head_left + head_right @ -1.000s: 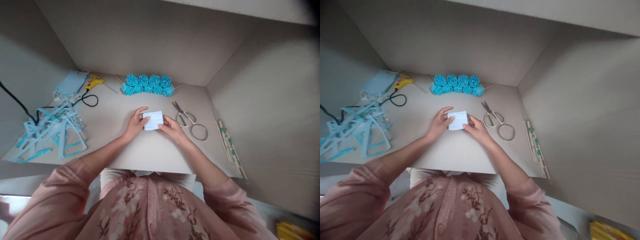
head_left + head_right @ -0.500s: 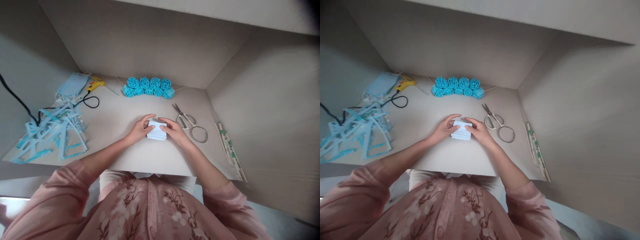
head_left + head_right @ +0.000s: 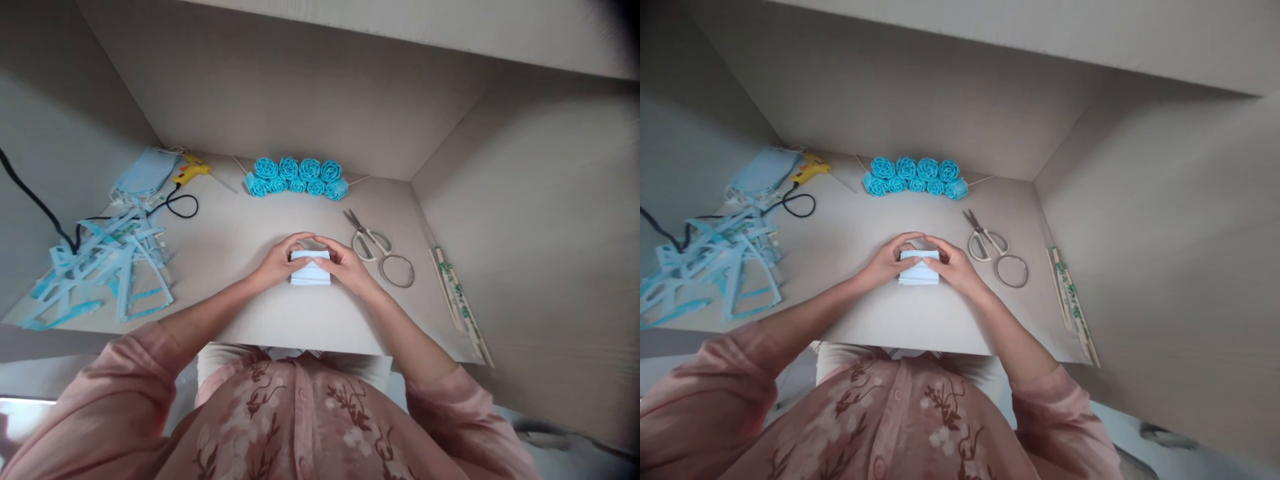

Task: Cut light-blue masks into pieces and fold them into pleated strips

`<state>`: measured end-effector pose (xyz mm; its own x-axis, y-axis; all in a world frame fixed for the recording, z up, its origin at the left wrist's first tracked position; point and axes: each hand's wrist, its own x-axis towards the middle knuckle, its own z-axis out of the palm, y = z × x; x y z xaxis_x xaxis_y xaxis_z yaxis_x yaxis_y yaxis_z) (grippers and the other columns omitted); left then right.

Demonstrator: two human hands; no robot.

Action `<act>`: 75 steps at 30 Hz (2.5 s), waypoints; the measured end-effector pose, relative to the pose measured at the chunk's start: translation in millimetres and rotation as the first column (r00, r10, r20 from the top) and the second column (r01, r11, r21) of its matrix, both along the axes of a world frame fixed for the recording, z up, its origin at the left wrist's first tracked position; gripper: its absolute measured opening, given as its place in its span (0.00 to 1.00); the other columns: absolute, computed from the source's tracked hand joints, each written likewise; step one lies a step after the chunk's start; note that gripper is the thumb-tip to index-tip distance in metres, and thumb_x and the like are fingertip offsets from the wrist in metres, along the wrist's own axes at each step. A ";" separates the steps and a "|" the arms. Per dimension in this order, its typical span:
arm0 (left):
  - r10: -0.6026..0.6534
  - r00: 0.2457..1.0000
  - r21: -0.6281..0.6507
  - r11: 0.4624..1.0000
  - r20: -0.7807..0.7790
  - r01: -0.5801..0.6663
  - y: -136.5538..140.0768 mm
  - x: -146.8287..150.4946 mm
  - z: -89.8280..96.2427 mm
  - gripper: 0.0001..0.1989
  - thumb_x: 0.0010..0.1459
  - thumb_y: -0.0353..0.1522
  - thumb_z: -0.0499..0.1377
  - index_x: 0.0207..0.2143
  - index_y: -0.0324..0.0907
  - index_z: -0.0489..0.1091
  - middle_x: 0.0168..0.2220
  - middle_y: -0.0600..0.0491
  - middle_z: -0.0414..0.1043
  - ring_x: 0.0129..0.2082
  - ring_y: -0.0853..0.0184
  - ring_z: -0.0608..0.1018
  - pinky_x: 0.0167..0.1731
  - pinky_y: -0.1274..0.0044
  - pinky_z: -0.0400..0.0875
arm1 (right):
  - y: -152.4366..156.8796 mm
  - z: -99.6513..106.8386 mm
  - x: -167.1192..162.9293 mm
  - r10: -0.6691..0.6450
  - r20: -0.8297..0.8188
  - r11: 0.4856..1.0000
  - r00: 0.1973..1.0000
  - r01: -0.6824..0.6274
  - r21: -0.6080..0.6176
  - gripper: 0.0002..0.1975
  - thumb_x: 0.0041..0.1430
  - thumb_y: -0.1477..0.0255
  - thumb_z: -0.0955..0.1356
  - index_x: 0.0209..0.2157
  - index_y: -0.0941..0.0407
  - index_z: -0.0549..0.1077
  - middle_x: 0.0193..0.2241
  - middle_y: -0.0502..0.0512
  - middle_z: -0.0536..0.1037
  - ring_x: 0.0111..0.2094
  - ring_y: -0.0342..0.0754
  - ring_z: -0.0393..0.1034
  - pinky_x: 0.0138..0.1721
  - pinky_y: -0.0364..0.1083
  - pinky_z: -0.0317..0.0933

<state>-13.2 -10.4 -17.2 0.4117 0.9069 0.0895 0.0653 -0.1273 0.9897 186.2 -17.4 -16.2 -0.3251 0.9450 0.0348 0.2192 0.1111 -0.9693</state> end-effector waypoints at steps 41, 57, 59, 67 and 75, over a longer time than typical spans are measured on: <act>0.078 0.992 0.008 0.997 0.100 -0.079 -0.7 5.0 1.3 0.36 0.52 0.32 0.62 0.62 0.40 0.55 0.30 0.57 0.67 0.29 0.72 0.70 0.31 0.80 0.63 | -5.7 11.6 0.2 -0.099 0.273 0.961 0.957 0.020 0.277 0.31 0.57 0.69 0.68 0.63 0.50 0.62 0.43 0.56 0.77 0.40 0.51 0.71 0.45 0.51 0.65; -0.059 0.997 -0.023 0.998 0.050 0.061 -3.0 2.6 3.0 0.37 0.52 0.30 0.61 0.64 0.44 0.53 0.33 0.57 0.66 0.29 0.73 0.70 0.30 0.80 0.63 | -2.9 3.1 2.6 0.042 0.025 0.995 0.999 -0.044 0.089 0.32 0.59 0.61 0.68 0.63 0.51 0.60 0.31 0.48 0.69 0.28 0.42 0.62 0.29 0.42 0.58; -0.056 0.996 -0.044 0.997 0.067 0.059 -2.5 2.8 2.4 0.39 0.52 0.30 0.62 0.64 0.44 0.52 0.32 0.57 0.66 0.29 0.73 0.70 0.29 0.81 0.63 | -3.8 4.8 1.7 0.023 0.028 0.995 0.999 -0.026 0.097 0.29 0.58 0.62 0.68 0.61 0.51 0.63 0.29 0.48 0.67 0.27 0.41 0.61 0.28 0.42 0.57; -0.078 0.975 -0.145 0.983 0.209 0.110 5.4 4.3 -8.9 0.50 0.48 0.38 0.69 0.67 0.41 0.45 0.34 0.53 0.71 0.29 0.71 0.73 0.28 0.81 0.66 | -2.1 5.1 1.6 -0.131 -0.048 0.983 0.990 0.136 0.123 0.30 0.58 0.65 0.67 0.62 0.53 0.62 0.29 0.48 0.66 0.26 0.41 0.60 0.27 0.42 0.57; -0.029 0.979 -0.211 0.975 0.202 0.072 5.9 3.1 -8.9 0.51 0.49 0.39 0.68 0.68 0.41 0.43 0.31 0.54 0.74 0.25 0.72 0.74 0.25 0.82 0.67 | 3.1 2.8 3.4 -0.202 -0.038 0.973 0.979 0.205 0.107 0.28 0.57 0.65 0.68 0.60 0.54 0.64 0.28 0.49 0.68 0.27 0.43 0.62 0.28 0.43 0.58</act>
<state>-10.1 -4.6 -26.1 0.4516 0.8919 -0.0231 -0.1338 0.0933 0.9866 189.6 -14.3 -13.4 -0.1239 0.9812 0.1479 0.2221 0.1727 -0.9596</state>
